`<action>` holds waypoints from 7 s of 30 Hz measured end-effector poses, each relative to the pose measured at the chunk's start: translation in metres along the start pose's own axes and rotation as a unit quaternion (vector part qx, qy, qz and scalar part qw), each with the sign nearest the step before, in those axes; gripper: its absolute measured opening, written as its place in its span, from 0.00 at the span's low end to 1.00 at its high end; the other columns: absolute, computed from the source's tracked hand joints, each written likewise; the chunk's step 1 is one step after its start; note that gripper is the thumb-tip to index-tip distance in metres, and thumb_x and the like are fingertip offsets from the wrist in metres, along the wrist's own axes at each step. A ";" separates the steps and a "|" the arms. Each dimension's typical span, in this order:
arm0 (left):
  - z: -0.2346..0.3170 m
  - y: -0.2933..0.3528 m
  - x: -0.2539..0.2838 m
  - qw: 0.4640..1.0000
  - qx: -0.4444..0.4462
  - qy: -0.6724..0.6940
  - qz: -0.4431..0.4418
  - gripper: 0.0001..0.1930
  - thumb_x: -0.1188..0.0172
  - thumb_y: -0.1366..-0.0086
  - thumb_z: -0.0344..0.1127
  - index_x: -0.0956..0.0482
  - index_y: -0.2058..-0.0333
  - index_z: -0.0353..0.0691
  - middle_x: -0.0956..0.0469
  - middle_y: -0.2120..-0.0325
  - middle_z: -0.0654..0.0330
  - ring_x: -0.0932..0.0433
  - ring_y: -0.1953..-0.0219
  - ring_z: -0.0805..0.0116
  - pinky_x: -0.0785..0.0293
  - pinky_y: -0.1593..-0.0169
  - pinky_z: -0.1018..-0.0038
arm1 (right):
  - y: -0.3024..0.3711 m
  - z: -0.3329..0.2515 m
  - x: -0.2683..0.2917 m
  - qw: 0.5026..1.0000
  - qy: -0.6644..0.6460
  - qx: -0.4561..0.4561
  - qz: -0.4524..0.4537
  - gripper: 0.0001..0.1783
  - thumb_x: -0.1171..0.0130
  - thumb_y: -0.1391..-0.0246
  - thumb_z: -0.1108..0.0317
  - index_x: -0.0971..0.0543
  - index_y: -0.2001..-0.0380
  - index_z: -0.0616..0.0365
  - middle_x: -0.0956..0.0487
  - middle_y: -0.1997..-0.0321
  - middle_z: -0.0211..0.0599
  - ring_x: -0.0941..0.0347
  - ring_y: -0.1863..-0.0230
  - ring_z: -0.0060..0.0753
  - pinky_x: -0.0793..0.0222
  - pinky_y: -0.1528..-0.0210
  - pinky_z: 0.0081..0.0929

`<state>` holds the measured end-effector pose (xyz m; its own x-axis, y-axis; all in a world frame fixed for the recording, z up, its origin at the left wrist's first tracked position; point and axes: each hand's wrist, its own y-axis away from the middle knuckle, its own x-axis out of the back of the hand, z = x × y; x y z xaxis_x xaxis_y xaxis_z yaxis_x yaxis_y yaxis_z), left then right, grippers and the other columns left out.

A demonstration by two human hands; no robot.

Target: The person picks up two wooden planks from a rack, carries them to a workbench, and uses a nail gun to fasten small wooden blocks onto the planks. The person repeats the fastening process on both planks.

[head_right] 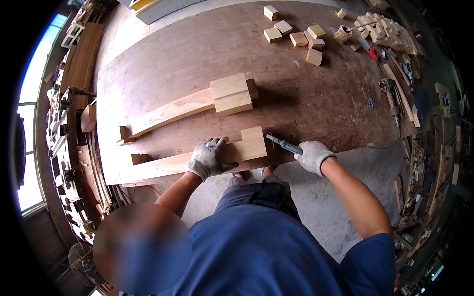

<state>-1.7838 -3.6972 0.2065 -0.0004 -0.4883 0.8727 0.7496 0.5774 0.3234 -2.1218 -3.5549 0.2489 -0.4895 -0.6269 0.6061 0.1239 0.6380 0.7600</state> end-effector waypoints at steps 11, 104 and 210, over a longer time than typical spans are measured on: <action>-0.002 0.003 -0.003 0.999 -0.020 0.005 0.034 0.47 0.26 0.48 0.64 0.26 0.38 0.37 0.17 0.48 0.47 0.19 0.45 0.47 0.24 0.40 0.56 | 0.012 -0.043 0.038 0.984 0.179 -0.015 -0.007 0.15 0.43 0.41 0.66 0.12 0.57 0.58 0.13 0.53 0.55 0.15 0.49 0.57 0.19 0.47 0.49; -0.002 0.005 0.003 1.000 -0.016 0.002 0.004 0.47 0.27 0.47 0.66 0.26 0.38 0.36 0.17 0.49 0.47 0.19 0.44 0.48 0.25 0.38 0.57 | 0.022 -0.080 0.060 0.971 0.188 -0.040 -0.141 0.22 0.39 0.42 0.54 0.12 0.60 0.65 0.12 0.62 0.56 0.13 0.59 0.53 0.19 0.53 0.44; -0.087 0.030 0.033 0.991 -0.015 -0.096 0.087 0.52 0.19 0.52 0.57 0.32 0.32 0.41 0.22 0.46 0.44 0.24 0.43 0.42 0.28 0.39 0.53 | -0.014 0.065 -0.223 0.731 -0.649 -0.190 0.095 0.14 0.37 0.32 0.58 0.21 0.59 0.60 0.17 0.73 0.40 0.21 0.80 0.33 0.27 0.81 0.35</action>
<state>-1.7034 -3.7531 0.2135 0.0071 -0.2480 0.9687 0.7690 0.6206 0.1533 -2.0708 -3.3946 0.0876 -0.8078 0.5663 0.1636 0.4066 0.3343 0.8502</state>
